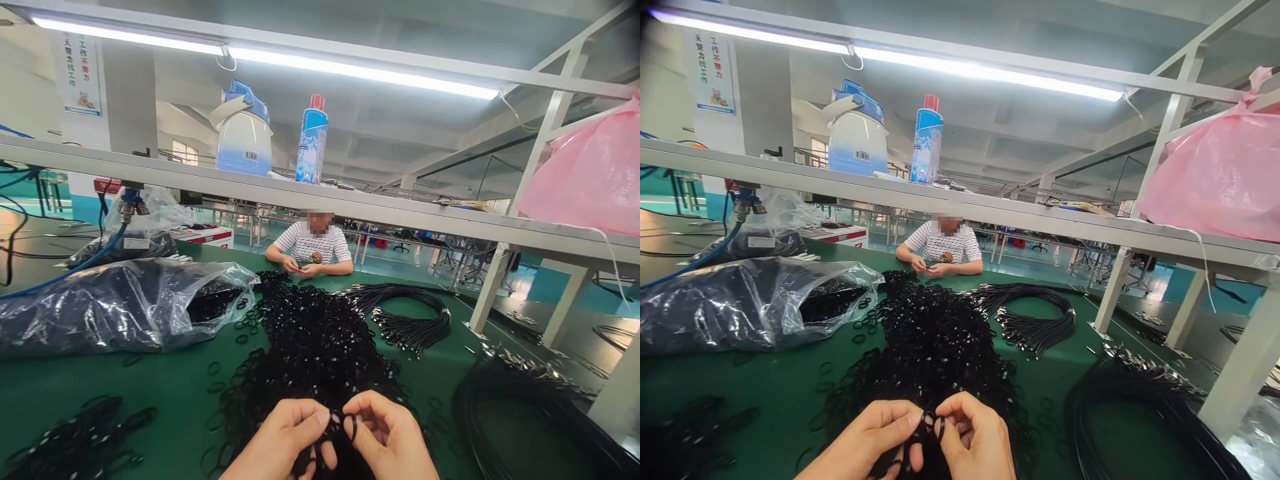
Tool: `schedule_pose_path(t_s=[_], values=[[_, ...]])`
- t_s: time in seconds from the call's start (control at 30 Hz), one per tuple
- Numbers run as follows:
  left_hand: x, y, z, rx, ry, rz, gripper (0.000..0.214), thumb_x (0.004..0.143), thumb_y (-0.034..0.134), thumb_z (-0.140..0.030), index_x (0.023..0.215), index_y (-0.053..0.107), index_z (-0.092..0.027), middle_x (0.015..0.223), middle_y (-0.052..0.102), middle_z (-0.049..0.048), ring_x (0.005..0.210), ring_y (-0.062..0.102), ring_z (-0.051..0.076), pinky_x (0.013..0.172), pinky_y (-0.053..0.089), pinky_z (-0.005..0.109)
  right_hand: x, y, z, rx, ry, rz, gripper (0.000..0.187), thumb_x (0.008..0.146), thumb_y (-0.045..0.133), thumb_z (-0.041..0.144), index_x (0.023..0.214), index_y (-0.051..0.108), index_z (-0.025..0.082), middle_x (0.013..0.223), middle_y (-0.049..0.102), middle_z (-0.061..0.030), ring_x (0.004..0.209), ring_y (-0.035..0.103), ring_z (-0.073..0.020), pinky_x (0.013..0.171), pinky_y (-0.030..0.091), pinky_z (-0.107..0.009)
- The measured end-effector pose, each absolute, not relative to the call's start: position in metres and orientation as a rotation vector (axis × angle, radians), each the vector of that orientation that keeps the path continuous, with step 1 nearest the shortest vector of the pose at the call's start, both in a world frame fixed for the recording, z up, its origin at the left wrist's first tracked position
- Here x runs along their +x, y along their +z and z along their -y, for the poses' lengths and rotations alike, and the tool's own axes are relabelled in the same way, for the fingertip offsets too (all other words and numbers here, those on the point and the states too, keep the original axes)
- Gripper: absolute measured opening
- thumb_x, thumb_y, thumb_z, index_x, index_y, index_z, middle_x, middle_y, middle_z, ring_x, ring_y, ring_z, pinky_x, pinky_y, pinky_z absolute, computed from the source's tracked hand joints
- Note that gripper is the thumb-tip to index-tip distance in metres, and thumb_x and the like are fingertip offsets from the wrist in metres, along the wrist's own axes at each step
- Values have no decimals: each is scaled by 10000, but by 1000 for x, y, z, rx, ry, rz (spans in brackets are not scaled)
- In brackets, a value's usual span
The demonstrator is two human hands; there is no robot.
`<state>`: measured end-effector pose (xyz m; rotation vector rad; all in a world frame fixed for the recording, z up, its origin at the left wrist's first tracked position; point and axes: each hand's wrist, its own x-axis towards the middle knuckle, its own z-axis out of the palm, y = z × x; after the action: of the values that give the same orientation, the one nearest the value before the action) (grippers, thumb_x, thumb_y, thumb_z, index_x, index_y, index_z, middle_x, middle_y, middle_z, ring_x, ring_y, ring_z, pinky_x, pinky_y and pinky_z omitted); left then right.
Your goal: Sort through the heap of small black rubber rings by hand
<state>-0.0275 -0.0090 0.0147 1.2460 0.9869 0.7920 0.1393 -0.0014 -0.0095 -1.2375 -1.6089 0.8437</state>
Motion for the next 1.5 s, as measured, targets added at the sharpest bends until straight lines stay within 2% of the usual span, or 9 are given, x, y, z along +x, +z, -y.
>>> schedule_pose_path(t_s=[0.17,0.33,0.5,0.67,0.9,1.1,1.23,1.37,1.5], values=[[-27,18,8,1231,775,-1000,641,779,396,-670,962,602,-91,685,696,109,299,339,26,279,110,143,140,-6,4,-1289,721,1644,177,719,556,306,697,673,176,566,552,7,505,479,-122,480,366,-210],[-29,23,10,1169,795,-1043,688,787,363,-678,1097,563,-98,832,714,154,292,313,18,264,112,141,150,4,8,-1297,521,1796,218,794,490,234,878,691,242,765,679,-11,647,618,-165,591,463,-228],[-30,17,11,1157,826,-1028,507,826,431,-554,1025,606,-121,865,711,143,331,313,16,285,106,134,156,-1,8,-1283,337,1920,288,830,424,146,926,670,261,893,690,-5,835,647,-172,747,495,-246],[-31,8,9,1191,801,-976,261,813,508,-353,892,639,-140,872,699,93,326,312,6,276,94,142,149,-4,11,-1212,144,1921,275,876,394,182,958,641,269,1032,647,-24,939,601,-189,783,484,-275],[-29,10,10,1212,795,-985,450,768,519,-541,818,652,-114,501,531,-19,259,309,17,262,100,141,130,-9,17,-1324,136,1938,120,774,541,180,812,612,269,801,608,-2,764,558,-209,690,448,-315],[-26,16,14,1121,741,-1048,329,798,463,-355,973,614,-121,398,424,-71,259,308,50,251,141,134,127,-17,16,-1270,69,1940,157,755,462,126,749,566,242,761,590,9,704,548,-176,629,411,-282],[-25,22,17,1003,775,-1198,388,796,436,-263,1150,518,-126,492,519,-50,259,344,48,255,148,135,126,-14,15,-1263,93,1871,129,740,452,149,667,527,225,696,578,19,655,542,-157,588,398,-252],[-26,23,15,1114,775,-1114,299,782,424,-231,1014,589,-141,756,645,37,250,335,2,241,97,135,127,-6,14,-1331,275,1737,142,771,460,210,665,552,225,666,585,33,560,521,-122,500,377,-216],[-29,14,8,1197,826,-999,218,808,448,-285,900,589,-147,922,666,75,286,296,-21,248,137,116,139,1,12,-1425,259,1706,166,823,452,257,725,582,231,706,610,31,576,549,-129,513,397,-221]])
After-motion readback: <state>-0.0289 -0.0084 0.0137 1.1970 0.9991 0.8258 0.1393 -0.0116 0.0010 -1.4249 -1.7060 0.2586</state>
